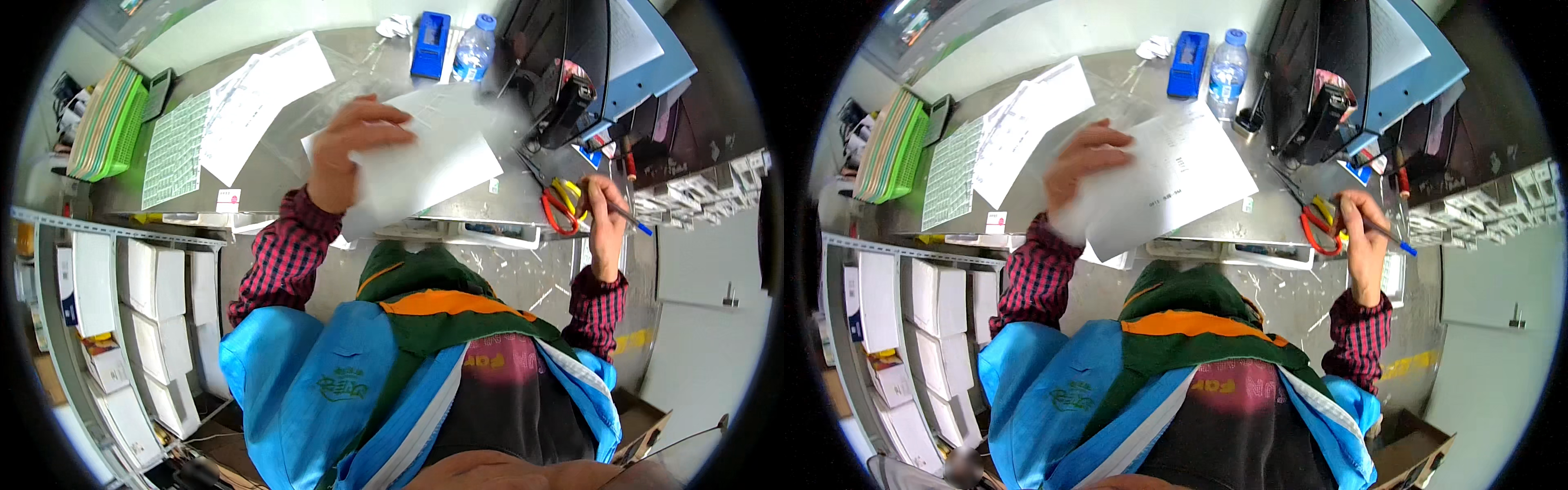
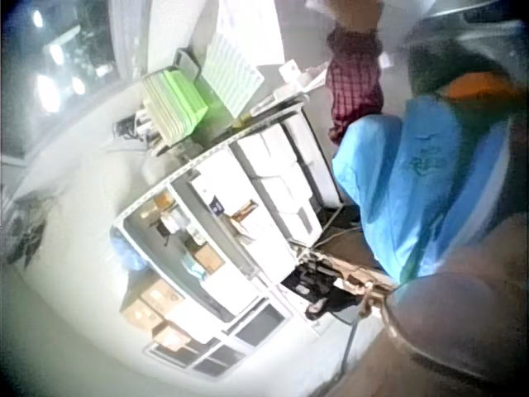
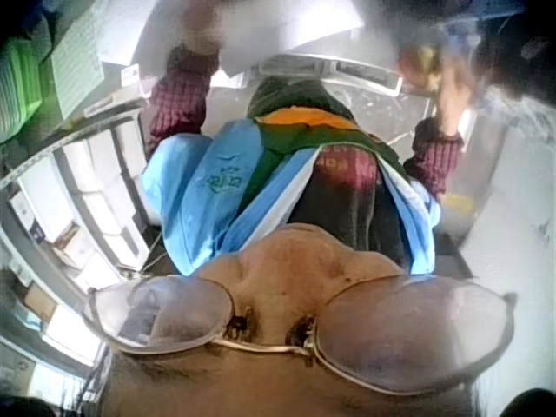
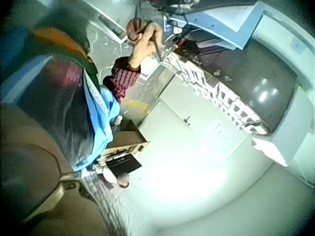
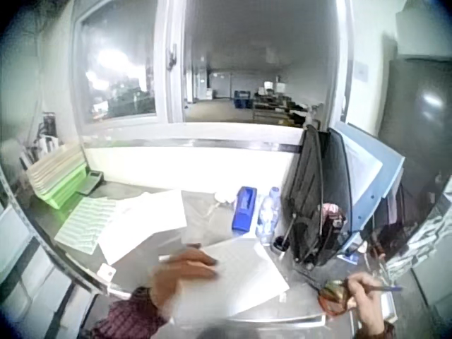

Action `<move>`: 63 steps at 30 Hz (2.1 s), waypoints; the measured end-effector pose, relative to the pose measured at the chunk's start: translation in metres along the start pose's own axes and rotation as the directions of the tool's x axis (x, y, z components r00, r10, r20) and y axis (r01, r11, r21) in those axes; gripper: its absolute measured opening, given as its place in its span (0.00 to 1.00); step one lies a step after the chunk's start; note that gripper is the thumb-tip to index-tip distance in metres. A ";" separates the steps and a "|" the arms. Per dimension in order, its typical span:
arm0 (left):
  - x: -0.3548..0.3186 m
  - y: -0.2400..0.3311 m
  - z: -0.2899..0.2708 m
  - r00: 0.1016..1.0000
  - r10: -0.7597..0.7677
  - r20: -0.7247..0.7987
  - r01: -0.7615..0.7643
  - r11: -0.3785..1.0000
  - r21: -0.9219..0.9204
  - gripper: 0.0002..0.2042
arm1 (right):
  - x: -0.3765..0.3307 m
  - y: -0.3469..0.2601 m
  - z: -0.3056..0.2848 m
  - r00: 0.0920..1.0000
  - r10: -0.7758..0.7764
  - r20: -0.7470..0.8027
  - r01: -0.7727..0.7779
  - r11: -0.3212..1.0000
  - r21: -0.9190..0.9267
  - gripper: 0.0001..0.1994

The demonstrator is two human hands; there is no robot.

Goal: The person retrieves sheets of green labels from storage drawers, cuts them into strips with scissors, and records information on a paper log with a pen.

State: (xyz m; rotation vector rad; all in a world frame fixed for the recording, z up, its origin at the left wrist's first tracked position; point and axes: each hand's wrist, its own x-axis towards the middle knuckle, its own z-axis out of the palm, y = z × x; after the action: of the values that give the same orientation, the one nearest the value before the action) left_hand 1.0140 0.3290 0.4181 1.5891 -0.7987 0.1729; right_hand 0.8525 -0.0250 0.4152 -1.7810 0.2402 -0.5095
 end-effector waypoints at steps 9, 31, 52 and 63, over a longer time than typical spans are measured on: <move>-0.046 -0.079 0.015 0.853 0.007 0.521 -0.241 0.891 0.384 0.18 | 0.037 -0.012 0.100 0.969 -0.011 0.247 -0.043 0.976 0.212 0.03; -0.045 -0.083 0.010 0.913 0.034 0.407 -0.163 0.944 0.286 0.12 | 0.051 0.053 0.209 0.868 0.093 0.488 -0.080 0.996 -0.049 0.05; -0.043 -0.084 0.011 0.921 0.038 0.387 -0.154 0.950 0.273 0.12 | 0.056 0.061 0.201 0.790 0.018 0.613 0.018 0.998 -0.054 0.06; -0.042 -0.081 0.011 0.913 0.023 0.407 -0.148 0.949 0.279 0.13 | 0.055 0.062 0.197 0.807 0.009 0.590 0.071 0.991 -0.112 0.06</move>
State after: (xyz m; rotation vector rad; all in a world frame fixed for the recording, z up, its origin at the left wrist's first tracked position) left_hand 1.0258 0.3326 0.3265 1.9148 -1.2088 0.0326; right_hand 0.9974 0.1060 0.3291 -1.9825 -0.2013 0.0628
